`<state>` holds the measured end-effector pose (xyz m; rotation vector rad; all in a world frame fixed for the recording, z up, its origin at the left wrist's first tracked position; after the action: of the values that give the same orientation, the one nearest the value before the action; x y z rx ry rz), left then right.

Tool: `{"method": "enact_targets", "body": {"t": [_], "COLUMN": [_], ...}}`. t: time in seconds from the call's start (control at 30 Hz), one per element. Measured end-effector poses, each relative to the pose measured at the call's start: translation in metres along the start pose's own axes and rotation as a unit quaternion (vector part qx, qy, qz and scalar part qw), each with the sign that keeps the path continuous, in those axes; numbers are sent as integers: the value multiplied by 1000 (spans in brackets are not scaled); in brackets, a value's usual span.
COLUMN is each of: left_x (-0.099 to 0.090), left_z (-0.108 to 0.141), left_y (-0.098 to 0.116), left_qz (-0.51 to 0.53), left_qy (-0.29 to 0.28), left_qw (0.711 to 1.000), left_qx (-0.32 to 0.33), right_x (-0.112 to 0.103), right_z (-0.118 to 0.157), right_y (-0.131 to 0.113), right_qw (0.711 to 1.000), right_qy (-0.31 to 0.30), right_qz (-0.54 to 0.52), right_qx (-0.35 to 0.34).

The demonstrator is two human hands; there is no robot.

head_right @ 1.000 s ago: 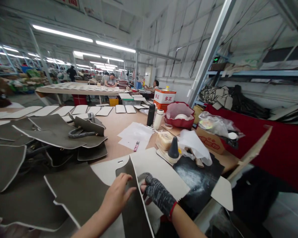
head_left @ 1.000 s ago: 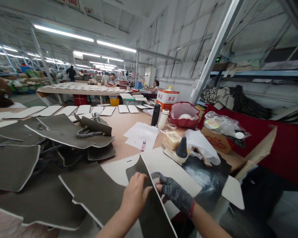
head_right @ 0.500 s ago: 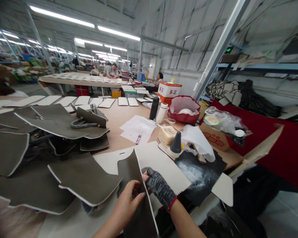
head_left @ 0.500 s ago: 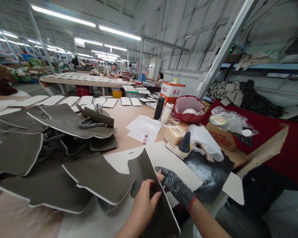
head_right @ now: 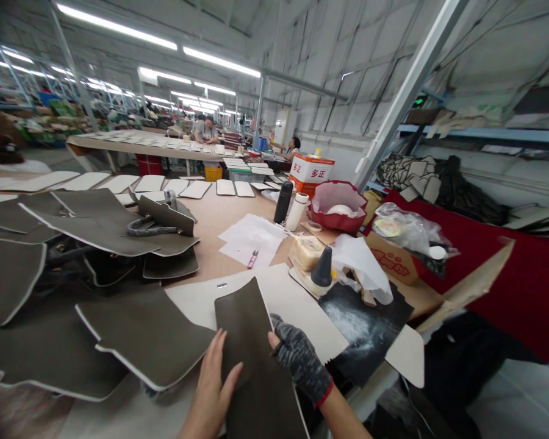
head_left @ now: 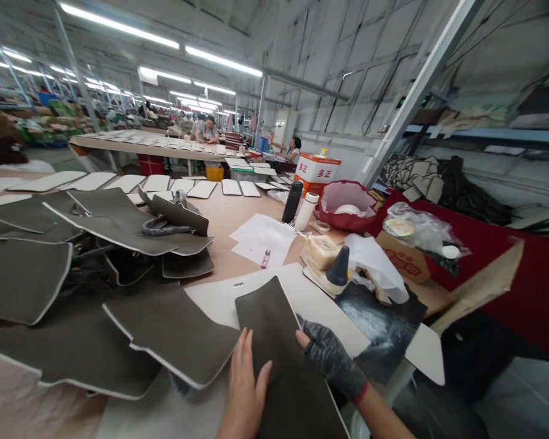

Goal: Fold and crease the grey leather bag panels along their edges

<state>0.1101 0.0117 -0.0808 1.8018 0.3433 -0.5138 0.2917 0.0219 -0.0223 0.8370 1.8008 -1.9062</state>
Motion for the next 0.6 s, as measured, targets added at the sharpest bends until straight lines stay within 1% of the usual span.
{"method": "enact_targets", "body": {"t": [0.07, 0.13, 0.17, 0.2, 0.27, 0.3, 0.37, 0.47, 0.5, 0.6], "left_x": [0, -3, -5, -9, -16, -20, -27, -32, -33, -38], "left_z": [-3, -9, -12, -16, -20, -22, -22, -21, -20, -21], "left_y": [-5, -2, 1, 5, 13, 17, 24, 32, 35, 39], "left_qz": [77, 172, 227, 278, 344, 355, 341, 294, 277, 243], "left_qy": [45, 58, 47, 27, -9, -17, -14, -9, -9, 0], "left_qw": [995, 975, 959, 941, 913, 911, 923, 948, 954, 964], "left_qx": [-54, -129, -165, -193, -217, -212, -177, -126, -116, -105], "right_x": [-6, -11, -14, -16, -20, -22, -24, -25, -24, -21], "right_z": [12, 24, 29, 33, 35, 34, 29, 22, 21, 19], "right_y": [2, 5, 6, 7, 6, 5, 2, -4, -6, -9], "right_qw": [994, 978, 973, 973, 984, 989, 994, 986, 984, 986], "right_qy": [-24, -29, -23, -11, 9, 21, 59, 142, 156, 151], "right_qz": [-108, -196, -217, -216, -164, -126, -53, 30, 47, 59], "right_qx": [27, 66, 77, 81, 76, 73, 76, 83, 76, 37]}}
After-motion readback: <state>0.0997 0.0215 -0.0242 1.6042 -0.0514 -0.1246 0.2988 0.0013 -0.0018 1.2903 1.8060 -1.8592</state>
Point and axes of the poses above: each hand's wrist, its own z-axis away from the middle knuckle, its own x-axis out of the palm, y = z × x, the point moved 1 cm from there along -z, towards the middle knuckle, and after that the axes turned 9 degrees about x, right-handed, at the moved point
